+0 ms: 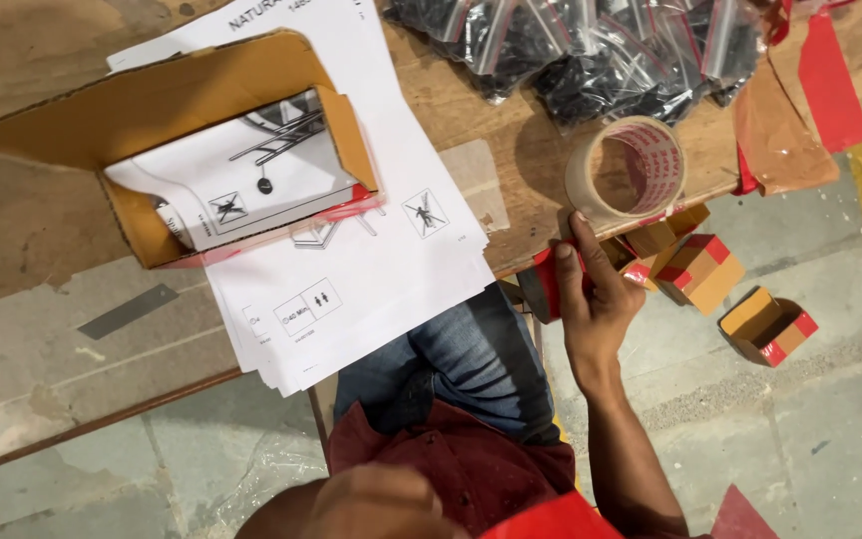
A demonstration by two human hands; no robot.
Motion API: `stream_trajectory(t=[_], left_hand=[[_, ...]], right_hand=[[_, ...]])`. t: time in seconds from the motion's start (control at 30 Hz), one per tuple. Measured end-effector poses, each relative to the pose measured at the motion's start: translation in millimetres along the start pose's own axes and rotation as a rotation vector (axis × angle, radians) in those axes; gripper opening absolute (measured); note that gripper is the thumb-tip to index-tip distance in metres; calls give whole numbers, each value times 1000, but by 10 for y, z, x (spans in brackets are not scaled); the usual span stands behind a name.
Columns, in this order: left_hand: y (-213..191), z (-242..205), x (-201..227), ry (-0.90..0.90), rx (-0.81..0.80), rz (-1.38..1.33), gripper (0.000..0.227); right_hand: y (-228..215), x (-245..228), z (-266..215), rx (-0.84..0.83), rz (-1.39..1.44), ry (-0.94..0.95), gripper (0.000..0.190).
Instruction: Packing small hardware components into a cardboard box and sealing it with red tape.
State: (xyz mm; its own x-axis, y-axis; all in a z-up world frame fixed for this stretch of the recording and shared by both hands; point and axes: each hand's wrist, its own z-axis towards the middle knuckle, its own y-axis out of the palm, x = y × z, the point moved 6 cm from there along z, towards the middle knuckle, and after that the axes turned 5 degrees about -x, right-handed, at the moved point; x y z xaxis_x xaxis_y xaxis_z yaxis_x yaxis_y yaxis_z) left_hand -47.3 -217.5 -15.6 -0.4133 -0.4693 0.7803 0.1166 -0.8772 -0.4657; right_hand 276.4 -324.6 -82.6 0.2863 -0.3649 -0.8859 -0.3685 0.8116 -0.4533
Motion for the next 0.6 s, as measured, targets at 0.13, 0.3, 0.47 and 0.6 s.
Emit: stream_trajectory(t=[0.13,0.3,0.47,0.6], left_hand=[[-659,1756,305,52,415,-129,18],[-668,1560,-67,-305,809,-110,17],[-702,1479,-249,-341,801,-300,15],[-722,1435,-296,-395,784,-395,16]], right_hand=[[-40,-276,25,18,-330,26,36],[-59,-413,31,24,-446,-136,36],[-74,-487,-32,-3,-277,-60,38],[-192,-611,-157,36,-395,-211,42]])
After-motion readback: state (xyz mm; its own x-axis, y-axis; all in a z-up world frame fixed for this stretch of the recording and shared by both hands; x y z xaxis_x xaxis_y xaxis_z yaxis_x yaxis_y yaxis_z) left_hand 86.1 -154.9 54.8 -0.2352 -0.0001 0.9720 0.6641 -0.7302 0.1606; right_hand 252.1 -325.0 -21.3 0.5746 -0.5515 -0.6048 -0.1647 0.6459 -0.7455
